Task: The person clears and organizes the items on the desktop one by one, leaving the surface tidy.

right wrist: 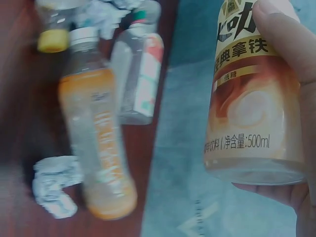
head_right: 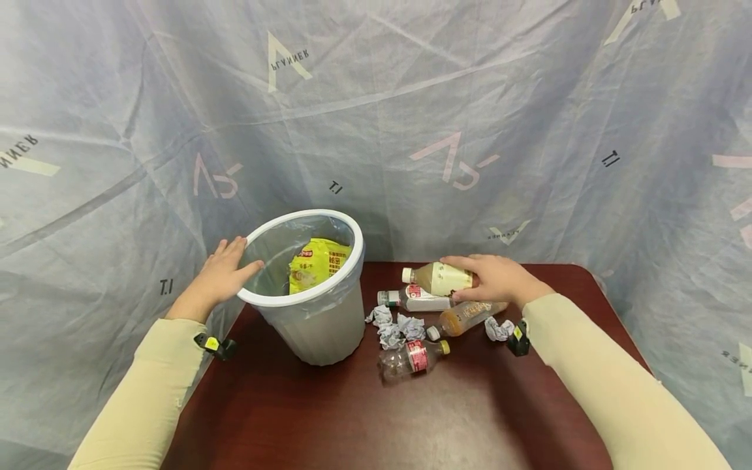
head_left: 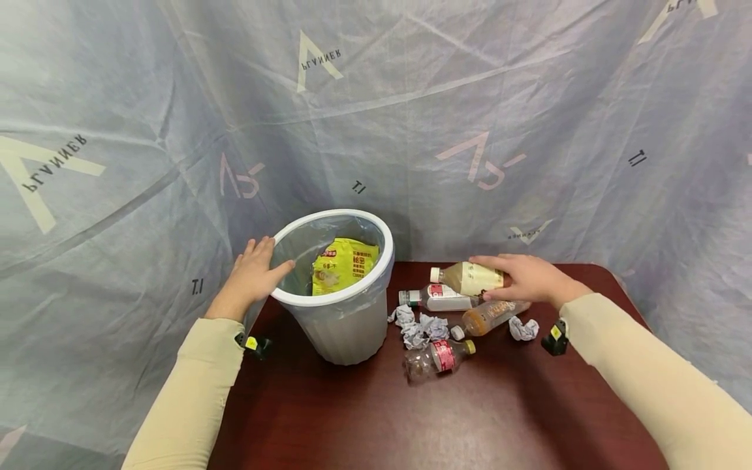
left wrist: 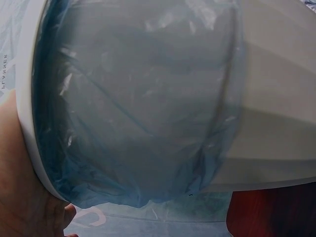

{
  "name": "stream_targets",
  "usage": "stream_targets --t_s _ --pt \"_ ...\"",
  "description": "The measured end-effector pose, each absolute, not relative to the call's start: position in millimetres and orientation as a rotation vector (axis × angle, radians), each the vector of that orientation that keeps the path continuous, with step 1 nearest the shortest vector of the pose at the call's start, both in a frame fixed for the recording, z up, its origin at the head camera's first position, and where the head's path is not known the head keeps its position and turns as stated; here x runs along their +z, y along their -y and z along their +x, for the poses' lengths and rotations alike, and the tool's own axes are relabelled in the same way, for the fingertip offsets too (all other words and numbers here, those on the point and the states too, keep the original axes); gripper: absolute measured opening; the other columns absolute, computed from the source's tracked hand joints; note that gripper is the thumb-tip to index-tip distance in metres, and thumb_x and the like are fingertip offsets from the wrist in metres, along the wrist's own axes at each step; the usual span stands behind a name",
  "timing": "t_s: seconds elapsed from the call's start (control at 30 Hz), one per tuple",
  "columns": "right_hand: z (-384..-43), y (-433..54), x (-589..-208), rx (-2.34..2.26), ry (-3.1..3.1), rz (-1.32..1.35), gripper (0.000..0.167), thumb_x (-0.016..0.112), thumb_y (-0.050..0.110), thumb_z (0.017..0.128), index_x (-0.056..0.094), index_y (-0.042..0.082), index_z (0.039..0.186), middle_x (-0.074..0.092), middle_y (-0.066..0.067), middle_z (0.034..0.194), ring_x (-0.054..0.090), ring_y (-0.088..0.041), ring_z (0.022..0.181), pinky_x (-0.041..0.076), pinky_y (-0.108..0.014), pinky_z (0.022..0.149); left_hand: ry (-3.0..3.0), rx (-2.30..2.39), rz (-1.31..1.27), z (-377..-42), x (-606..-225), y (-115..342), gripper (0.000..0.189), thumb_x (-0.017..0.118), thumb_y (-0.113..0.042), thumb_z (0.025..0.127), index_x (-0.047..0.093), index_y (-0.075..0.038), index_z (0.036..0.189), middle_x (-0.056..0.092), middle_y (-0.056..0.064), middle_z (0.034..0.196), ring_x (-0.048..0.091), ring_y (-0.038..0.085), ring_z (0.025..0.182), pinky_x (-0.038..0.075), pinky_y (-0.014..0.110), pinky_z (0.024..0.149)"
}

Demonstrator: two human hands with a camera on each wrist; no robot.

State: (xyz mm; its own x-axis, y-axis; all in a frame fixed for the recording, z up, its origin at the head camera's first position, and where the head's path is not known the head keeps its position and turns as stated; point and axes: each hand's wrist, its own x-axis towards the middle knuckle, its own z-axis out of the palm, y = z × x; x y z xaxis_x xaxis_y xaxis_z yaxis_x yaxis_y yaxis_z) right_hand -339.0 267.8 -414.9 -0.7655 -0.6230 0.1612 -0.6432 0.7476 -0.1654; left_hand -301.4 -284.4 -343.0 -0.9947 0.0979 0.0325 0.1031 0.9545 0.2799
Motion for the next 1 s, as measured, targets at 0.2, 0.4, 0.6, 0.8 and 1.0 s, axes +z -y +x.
stream_targets --t_s 0.2,0.4,0.6,0.8,1.0 --pt "-347.0 -259.4 -377.6 0.370 2.817 1.018 0.081 0.071 0.062 0.086 0.045 0.028 0.154 0.068 -0.007 0.118 0.058 -0.016 0.084 0.049 -0.039 0.070 3.081 -0.443 -0.163 -302.8 -343.8 285.6 0.087 0.041 -0.053 0.103 0.011 0.005 0.160 0.006 0.026 0.167 -0.007 0.046 0.152 -0.001 0.064 0.120" --pt "-350.5 -249.2 -346.1 0.523 2.879 0.905 0.082 0.076 0.057 0.084 0.044 0.030 0.154 0.068 -0.009 0.116 0.060 -0.018 0.082 0.050 -0.040 0.070 3.072 -0.451 -0.164 -303.0 -344.9 286.6 0.087 0.042 -0.054 0.103 0.011 0.006 0.160 0.006 0.026 0.167 -0.006 0.046 0.152 -0.001 0.064 0.120" --pt "-352.8 -237.1 -323.4 0.758 2.943 0.754 0.083 0.077 0.052 0.086 0.039 0.031 0.156 0.065 -0.011 0.112 0.061 -0.024 0.089 0.050 -0.042 0.075 3.067 -0.457 -0.167 -303.6 -346.5 286.7 0.086 0.043 -0.051 0.103 0.012 0.006 0.159 0.007 0.026 0.166 -0.006 0.047 0.152 0.000 0.064 0.120" --pt "-352.6 -223.1 -306.5 0.920 2.946 0.724 0.082 0.078 0.031 0.088 0.036 0.028 0.158 0.061 -0.016 0.118 0.060 -0.029 0.097 0.050 -0.041 0.075 3.060 -0.471 -0.171 -302.7 -346.6 286.6 0.085 0.043 -0.051 0.103 0.012 0.006 0.159 0.007 0.026 0.166 -0.006 0.046 0.152 -0.001 0.064 0.120" --pt "-351.8 -207.5 -292.9 1.000 2.922 0.693 0.074 0.080 0.038 0.086 0.047 0.028 0.151 0.061 -0.014 0.120 0.062 -0.028 0.093 0.053 -0.039 0.072 3.047 -0.480 -0.165 -301.0 -345.3 286.0 0.087 0.042 -0.054 0.102 0.013 0.006 0.159 0.008 0.026 0.166 -0.005 0.046 0.153 0.000 0.064 0.120"
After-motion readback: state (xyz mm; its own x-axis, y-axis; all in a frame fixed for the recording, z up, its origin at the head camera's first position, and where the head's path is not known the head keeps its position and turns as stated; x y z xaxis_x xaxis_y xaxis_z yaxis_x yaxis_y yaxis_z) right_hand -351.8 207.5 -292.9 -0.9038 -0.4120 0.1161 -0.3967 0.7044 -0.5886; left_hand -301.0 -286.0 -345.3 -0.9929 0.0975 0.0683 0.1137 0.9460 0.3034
